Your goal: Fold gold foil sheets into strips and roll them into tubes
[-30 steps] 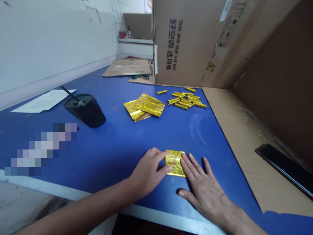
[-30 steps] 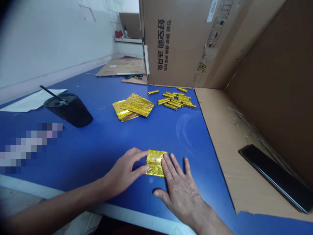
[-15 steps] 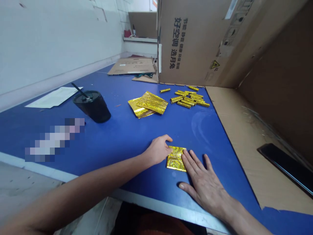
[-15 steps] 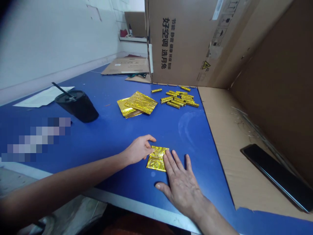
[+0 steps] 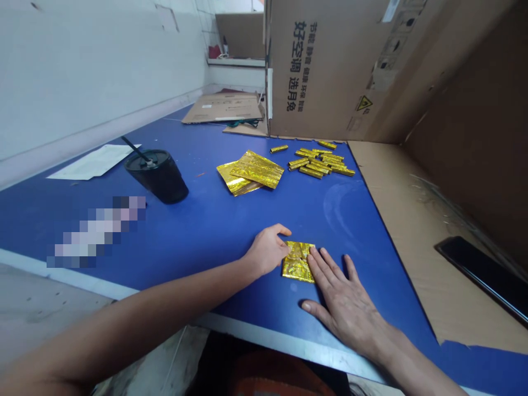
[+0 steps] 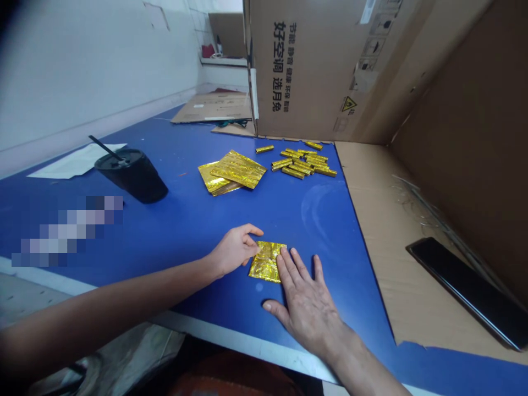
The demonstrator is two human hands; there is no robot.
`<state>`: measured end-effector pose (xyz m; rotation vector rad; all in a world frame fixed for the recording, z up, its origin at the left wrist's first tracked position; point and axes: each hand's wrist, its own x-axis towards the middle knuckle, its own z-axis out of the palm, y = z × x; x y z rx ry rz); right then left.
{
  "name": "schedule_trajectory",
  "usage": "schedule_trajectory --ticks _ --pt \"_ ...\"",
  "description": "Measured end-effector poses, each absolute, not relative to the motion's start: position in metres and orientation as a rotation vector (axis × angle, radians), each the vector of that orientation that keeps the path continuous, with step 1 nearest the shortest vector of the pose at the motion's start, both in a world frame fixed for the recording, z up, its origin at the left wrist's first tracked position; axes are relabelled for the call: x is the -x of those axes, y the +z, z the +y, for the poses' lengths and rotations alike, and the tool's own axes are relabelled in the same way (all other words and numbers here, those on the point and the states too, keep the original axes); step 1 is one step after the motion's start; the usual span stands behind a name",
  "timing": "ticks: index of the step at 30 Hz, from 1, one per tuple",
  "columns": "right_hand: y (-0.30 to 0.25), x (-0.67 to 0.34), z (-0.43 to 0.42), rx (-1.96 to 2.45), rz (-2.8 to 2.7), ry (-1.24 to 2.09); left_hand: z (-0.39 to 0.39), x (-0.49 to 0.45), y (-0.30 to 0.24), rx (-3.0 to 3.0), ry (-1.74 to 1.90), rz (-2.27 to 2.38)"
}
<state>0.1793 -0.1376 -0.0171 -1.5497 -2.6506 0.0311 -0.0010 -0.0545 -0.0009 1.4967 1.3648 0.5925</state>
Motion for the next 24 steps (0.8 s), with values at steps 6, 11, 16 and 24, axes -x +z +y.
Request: schedule_trajectory --ticks 6,11,16,24 --pt "-0.014 -0.178 -0.137 1.565 -2.658 0.054 -0.054 0.005 -0.008 -1.644 0.572 1.353" --pt "-0.015 -0.179 -0.137 1.555 -2.655 0.005 -0.058 0.01 0.0 -2.11 0.456 1.427" --pt "-0.019 -0.18 -0.138 1.53 -2.65 -0.028 -0.064 0.014 0.0 -2.33 0.339 1.527" --pt "-0.019 -0.179 -0.138 1.511 -2.636 -0.053 -0.086 0.018 -0.012 -2.798 0.326 1.14"
